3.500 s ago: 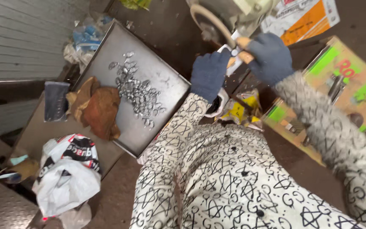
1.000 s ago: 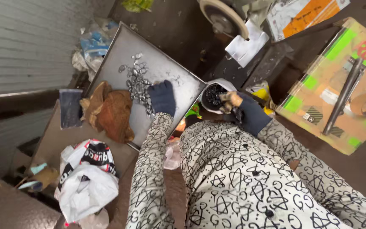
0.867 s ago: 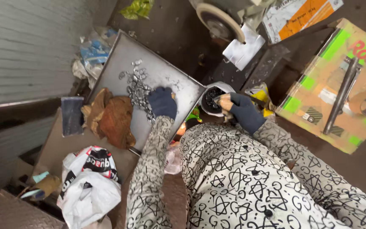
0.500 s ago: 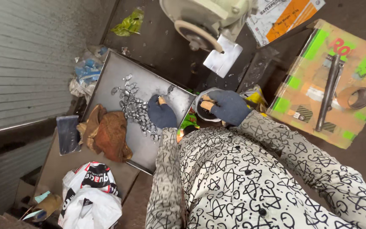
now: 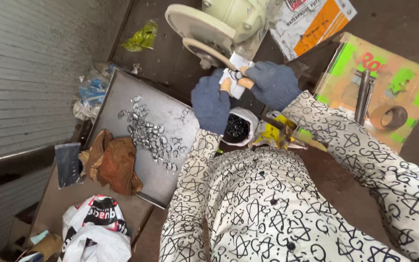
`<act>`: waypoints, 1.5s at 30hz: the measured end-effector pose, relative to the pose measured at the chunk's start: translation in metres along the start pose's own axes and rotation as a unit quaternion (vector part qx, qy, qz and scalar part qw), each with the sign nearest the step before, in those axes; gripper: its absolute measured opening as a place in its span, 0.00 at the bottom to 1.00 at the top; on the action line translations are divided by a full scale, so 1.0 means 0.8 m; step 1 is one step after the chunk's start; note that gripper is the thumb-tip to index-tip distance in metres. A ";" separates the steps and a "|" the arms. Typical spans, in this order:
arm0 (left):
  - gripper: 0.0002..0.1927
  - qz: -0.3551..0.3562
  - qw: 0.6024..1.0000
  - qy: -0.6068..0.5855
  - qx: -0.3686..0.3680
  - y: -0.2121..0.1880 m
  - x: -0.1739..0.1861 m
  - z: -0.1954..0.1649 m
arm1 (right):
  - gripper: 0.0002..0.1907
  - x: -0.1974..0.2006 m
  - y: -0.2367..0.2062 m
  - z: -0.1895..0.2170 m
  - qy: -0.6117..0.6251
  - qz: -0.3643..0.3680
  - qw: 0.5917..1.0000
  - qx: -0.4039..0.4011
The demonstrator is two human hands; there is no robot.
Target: The person holds small metal pieces against a spinning bench grinder, producing sparks as they grind each piece, then places the ground pieces onto a metal tray and occasionally dips pieces into a small container. They repeat this grinding cycle one piece at a time throughout the episode.
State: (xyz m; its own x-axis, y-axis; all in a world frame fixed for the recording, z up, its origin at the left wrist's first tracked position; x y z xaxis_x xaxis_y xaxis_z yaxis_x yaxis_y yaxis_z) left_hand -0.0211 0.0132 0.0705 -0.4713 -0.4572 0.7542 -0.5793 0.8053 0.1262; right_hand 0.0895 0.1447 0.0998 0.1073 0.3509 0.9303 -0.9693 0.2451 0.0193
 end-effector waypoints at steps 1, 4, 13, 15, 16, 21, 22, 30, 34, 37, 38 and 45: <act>0.17 0.016 0.997 0.074 -0.035 0.010 -0.002 -0.001 | 0.15 -0.002 0.004 -0.006 -0.001 0.001 1.000 0.004; 0.13 0.050 0.987 0.147 -0.052 0.032 -0.012 0.010 | 0.17 -0.008 0.007 -0.018 0.013 0.008 1.000 -0.004; 0.16 0.106 0.962 0.251 -0.024 0.030 -0.063 0.041 | 0.16 -0.004 0.048 -0.046 0.009 0.092 0.985 0.146; 0.17 0.089 0.961 0.259 -0.047 0.028 -0.066 0.037 | 0.17 0.002 0.062 -0.052 0.012 0.092 0.976 0.194; 0.21 0.083 0.959 0.263 -0.059 0.029 -0.065 0.036 | 0.16 0.005 0.066 -0.054 0.020 0.092 0.973 0.210; 0.14 0.171 0.964 0.201 -0.035 0.015 -0.056 0.026 | 0.17 -0.010 0.038 -0.048 0.138 0.045 0.989 0.040; 0.12 0.218 0.958 0.187 -0.024 0.006 -0.055 0.024 | 0.17 -0.018 0.013 -0.042 0.229 -0.026 0.973 -0.028; 0.28 -0.027 0.965 0.038 0.258 -0.070 -0.009 0.131 | 0.19 -0.193 -0.119 0.036 0.847 0.002 0.432 -0.309; 0.27 0.125 0.962 0.128 0.204 -0.069 -0.022 0.185 | 0.19 -0.184 -0.116 0.061 0.734 0.083 0.622 -0.260; 0.22 0.132 0.984 0.001 0.119 -0.087 -0.023 0.168 | 0.19 -0.134 -0.083 0.069 0.483 0.105 0.857 -0.141; 0.21 0.121 0.989 -0.049 0.075 -0.092 -0.017 0.147 | 0.19 -0.105 -0.068 0.074 0.323 0.071 0.943 -0.036; 0.21 0.250 0.903 -0.324 0.130 -0.059 0.005 0.021 | 0.19 -0.011 -0.038 0.057 0.030 0.074 0.994 0.077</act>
State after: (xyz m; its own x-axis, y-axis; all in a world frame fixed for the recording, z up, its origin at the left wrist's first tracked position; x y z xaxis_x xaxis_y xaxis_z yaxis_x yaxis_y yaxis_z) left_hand -0.0068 -0.0326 0.0567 -0.9586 -0.2542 0.1281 -0.2833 0.8949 -0.3448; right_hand 0.1080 0.0926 0.1077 -0.0296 0.4277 0.9034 -0.9973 0.0475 -0.0551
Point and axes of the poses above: each hand's wrist, its own y-axis towards the middle knuckle, its own x-axis out of the back of the hand, z = x × y, the point moved 5 cm from there along y, towards the middle knuckle, and after that the axes turned 13 degrees about z, right-handed, at the moved point
